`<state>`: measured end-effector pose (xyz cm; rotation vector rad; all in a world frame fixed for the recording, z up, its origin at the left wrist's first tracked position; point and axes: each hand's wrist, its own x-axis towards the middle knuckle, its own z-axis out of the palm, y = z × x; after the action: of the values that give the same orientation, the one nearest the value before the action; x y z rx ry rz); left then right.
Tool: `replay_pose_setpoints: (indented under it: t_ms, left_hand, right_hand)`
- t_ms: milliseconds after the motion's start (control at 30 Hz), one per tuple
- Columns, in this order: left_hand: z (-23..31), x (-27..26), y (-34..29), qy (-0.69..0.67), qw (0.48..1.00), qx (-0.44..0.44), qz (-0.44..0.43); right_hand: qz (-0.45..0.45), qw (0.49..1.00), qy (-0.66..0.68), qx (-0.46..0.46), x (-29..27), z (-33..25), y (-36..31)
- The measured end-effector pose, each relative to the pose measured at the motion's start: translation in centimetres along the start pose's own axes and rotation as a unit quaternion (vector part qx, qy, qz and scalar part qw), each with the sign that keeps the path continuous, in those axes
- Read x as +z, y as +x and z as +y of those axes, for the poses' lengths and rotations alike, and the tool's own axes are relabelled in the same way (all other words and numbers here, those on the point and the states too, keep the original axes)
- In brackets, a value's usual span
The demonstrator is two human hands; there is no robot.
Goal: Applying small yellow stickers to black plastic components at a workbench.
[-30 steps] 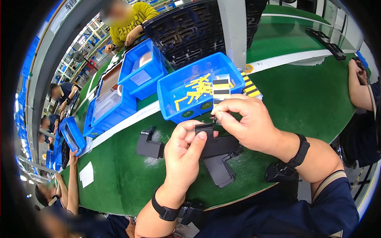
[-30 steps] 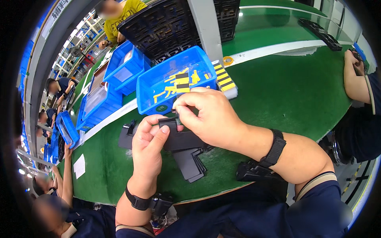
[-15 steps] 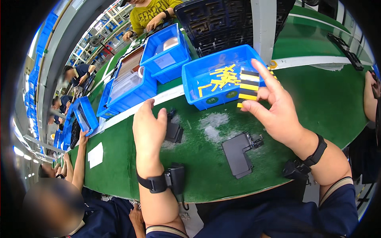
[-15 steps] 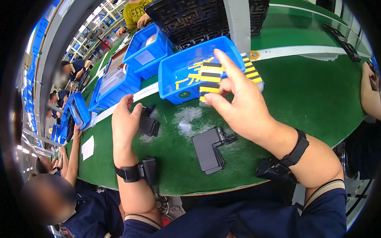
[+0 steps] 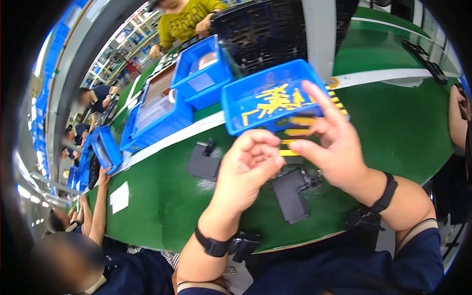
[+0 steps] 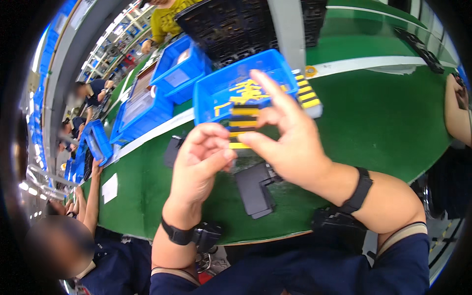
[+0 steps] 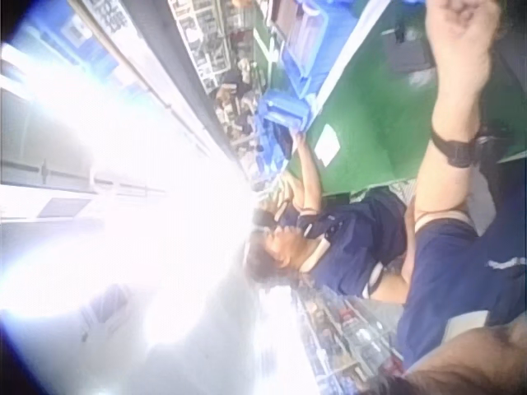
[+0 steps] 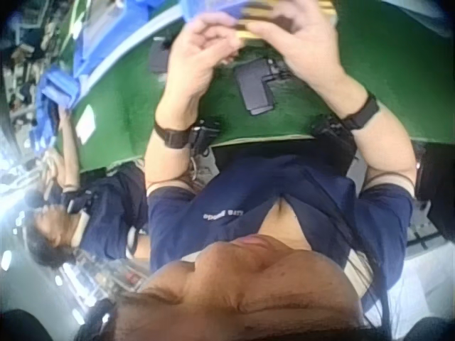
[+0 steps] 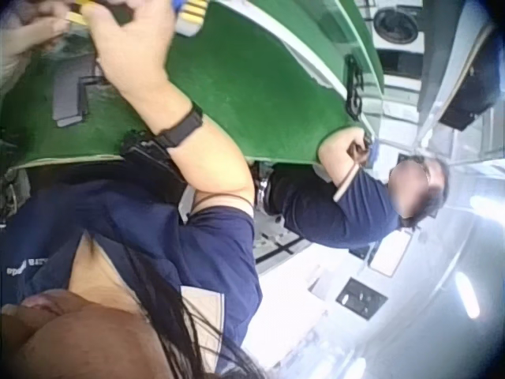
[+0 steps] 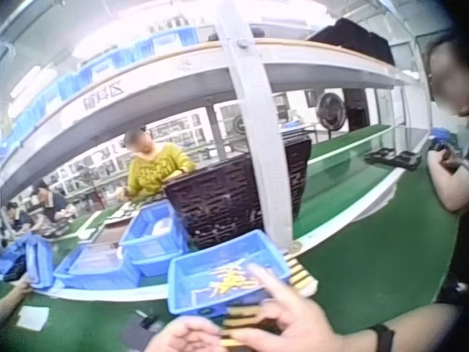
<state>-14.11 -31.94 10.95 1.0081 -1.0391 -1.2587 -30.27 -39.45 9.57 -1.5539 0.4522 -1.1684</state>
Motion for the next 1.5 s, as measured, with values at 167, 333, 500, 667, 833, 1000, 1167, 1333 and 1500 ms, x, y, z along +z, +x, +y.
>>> replay_pose_setpoints:
  t_ms: [167, 333, 500, 667, 833, 1000, 1167, 1333, 1500]
  left_hand:
    - [-0.6, -1.6, 0.8, 0.13, 0.991, -0.017, 0.019]
    - [-1.9, -3.2, 1.0, 0.615, 0.78, 0.092, 0.07]
    - [-1.8, -2.8, 0.6, 0.669, 0.737, 0.073, 0.064]
    - [0.7, 0.6, -1.3, 0.606, 0.777, 0.14, -0.099]
    - [-0.1, 1.9, -2.6, 0.648, 0.735, 0.129, -0.153]
    - [-0.2, 1.8, -2.0, 0.595, 0.782, 0.146, -0.114]
    - [-0.7, 2.1, -1.3, 0.341, 0.932, 0.107, -0.051]
    - [-1.0, 1.0, -0.9, 0.186, 0.982, 0.018, -0.01]
    - [-0.4, 1.1, -0.7, 0.064, 0.998, 0.012, -0.026]
  right_hand:
    - [0.019, 0.99, 0.129, 0.06, 0.1, -1.8, 0.0]
    - [0.012, 0.996, 0.032, 0.081, -1.5, -0.7, -0.2]
    - [-0.02, 0.999, -0.038, 0.014, -1.5, -0.2, 0.0]
    - [0.022, 0.995, -0.073, 0.059, -0.4, -1.5, -0.1]
    - [-0.017, 0.994, -0.083, 0.069, -1.5, -0.7, -0.2]
    - [-0.006, 0.992, -0.126, -0.028, -0.8, -1.3, -0.2]
    - [-0.011, 0.981, -0.157, -0.117, -1.5, -1.9, -0.8]
    - [0.017, 0.976, -0.202, -0.085, 0.0, -1.7, -0.6]
    - [0.013, 0.968, -0.199, -0.153, -0.1, -0.5, 0.4]
